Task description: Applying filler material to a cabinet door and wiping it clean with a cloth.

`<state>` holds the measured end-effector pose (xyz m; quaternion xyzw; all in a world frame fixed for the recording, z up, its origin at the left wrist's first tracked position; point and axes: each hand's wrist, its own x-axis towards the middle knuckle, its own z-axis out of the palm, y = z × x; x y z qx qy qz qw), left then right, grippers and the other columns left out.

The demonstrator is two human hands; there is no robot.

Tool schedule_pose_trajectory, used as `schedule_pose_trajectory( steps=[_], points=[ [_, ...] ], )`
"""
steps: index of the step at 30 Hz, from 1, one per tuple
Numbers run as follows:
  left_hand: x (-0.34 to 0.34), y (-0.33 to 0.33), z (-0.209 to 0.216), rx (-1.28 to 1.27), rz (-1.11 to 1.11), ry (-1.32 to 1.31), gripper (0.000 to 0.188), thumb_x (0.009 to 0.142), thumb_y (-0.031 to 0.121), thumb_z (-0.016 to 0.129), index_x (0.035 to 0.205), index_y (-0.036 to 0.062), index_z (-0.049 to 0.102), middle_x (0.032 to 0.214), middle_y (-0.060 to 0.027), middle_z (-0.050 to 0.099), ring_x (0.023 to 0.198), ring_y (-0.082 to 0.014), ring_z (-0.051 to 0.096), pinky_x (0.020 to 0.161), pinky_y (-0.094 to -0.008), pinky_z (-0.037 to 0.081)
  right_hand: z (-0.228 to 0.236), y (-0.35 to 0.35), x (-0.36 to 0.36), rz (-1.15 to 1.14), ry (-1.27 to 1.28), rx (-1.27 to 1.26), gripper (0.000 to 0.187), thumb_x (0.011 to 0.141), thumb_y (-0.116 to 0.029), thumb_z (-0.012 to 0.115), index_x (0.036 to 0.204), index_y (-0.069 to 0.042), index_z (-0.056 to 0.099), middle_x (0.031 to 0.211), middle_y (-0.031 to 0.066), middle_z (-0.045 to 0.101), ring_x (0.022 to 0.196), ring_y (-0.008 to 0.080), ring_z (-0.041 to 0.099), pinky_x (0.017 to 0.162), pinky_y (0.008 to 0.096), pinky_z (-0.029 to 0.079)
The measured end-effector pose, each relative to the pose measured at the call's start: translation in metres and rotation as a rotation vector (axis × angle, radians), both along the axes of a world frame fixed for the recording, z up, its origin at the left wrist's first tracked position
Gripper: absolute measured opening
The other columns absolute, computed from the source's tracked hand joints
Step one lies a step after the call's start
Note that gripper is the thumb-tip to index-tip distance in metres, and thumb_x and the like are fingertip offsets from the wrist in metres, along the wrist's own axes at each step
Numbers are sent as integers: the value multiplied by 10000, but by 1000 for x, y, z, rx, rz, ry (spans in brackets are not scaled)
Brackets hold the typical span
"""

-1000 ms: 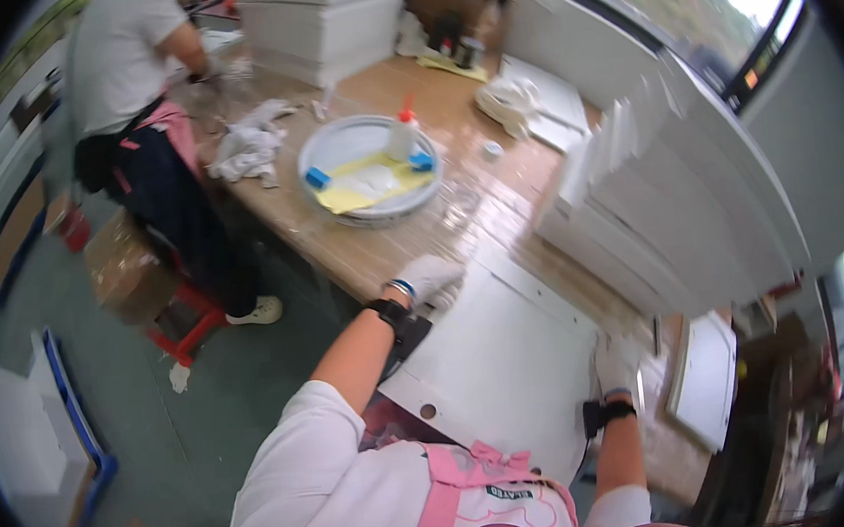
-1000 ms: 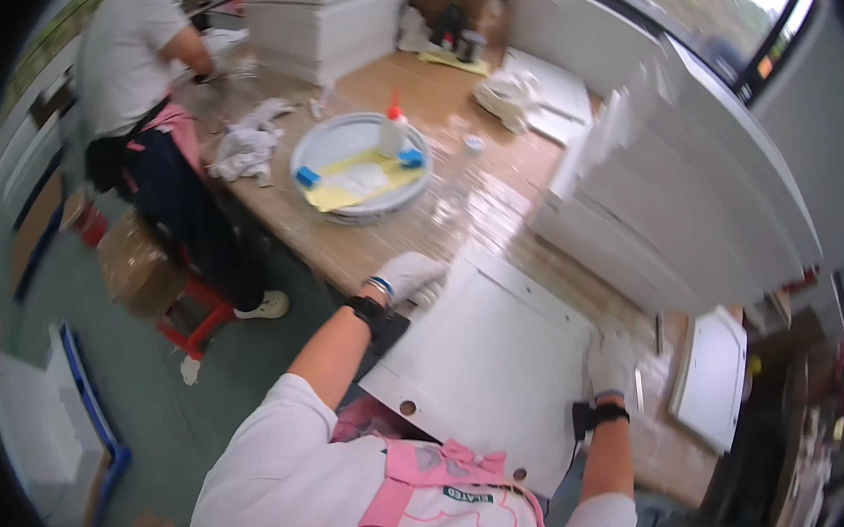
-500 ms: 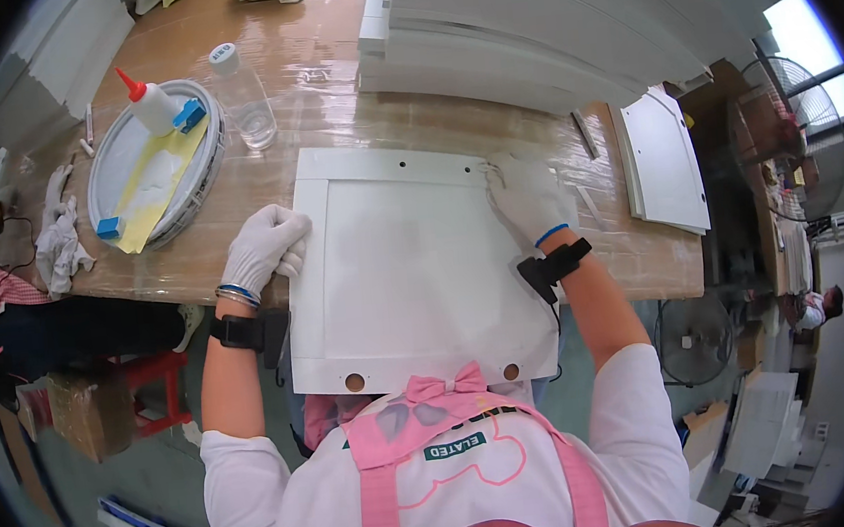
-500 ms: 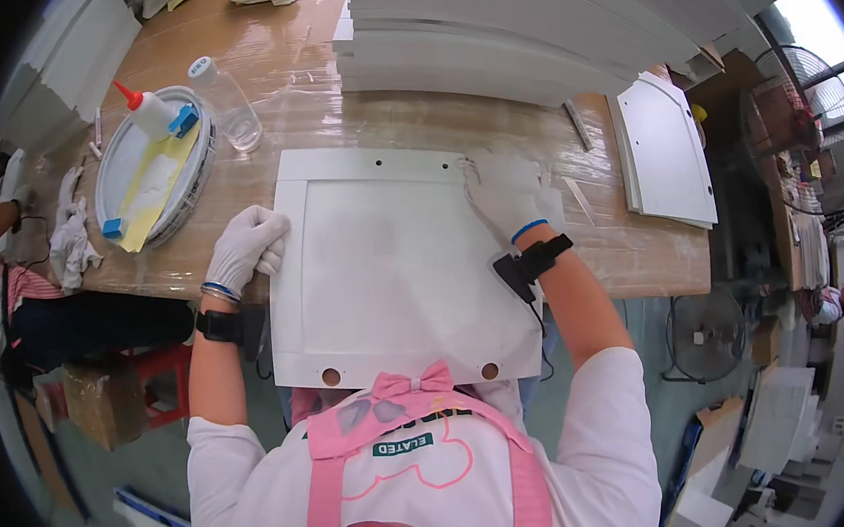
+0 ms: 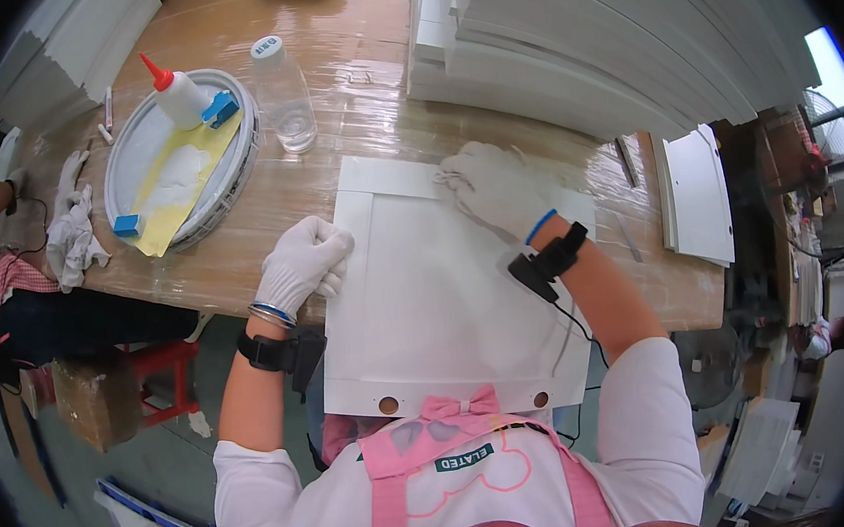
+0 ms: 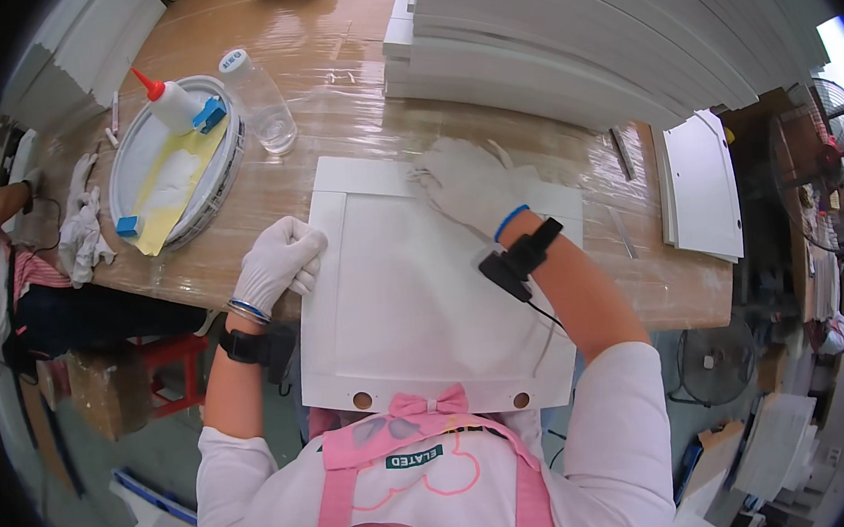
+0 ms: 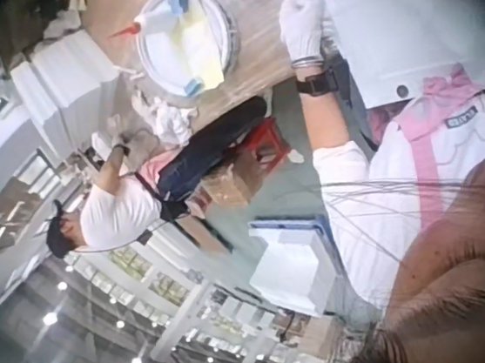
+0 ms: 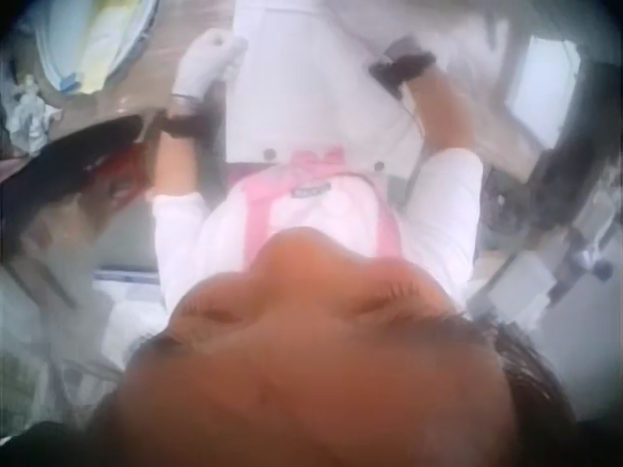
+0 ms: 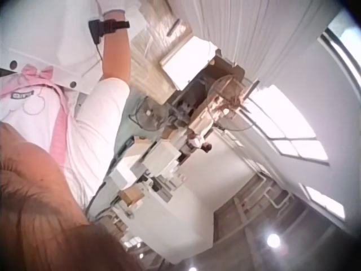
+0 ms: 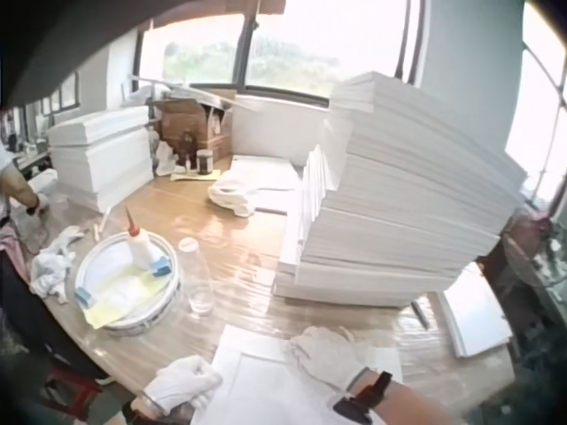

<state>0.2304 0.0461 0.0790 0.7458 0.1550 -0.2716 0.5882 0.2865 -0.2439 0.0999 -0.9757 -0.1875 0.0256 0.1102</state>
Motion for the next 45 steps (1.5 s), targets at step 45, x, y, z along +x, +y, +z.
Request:
schedule_pose_trajectory(
  steps=[45],
  points=[
    [5,1,1,-7,-48,5,268,916,268,669,941,18,578,694,-59,640,520,-123,632,501,-274,545,-27,110,65,360,-172,-67,159,905,-197,613,992,-102,706,1007,103,662,955,323,636,837,429,527]
  ],
)
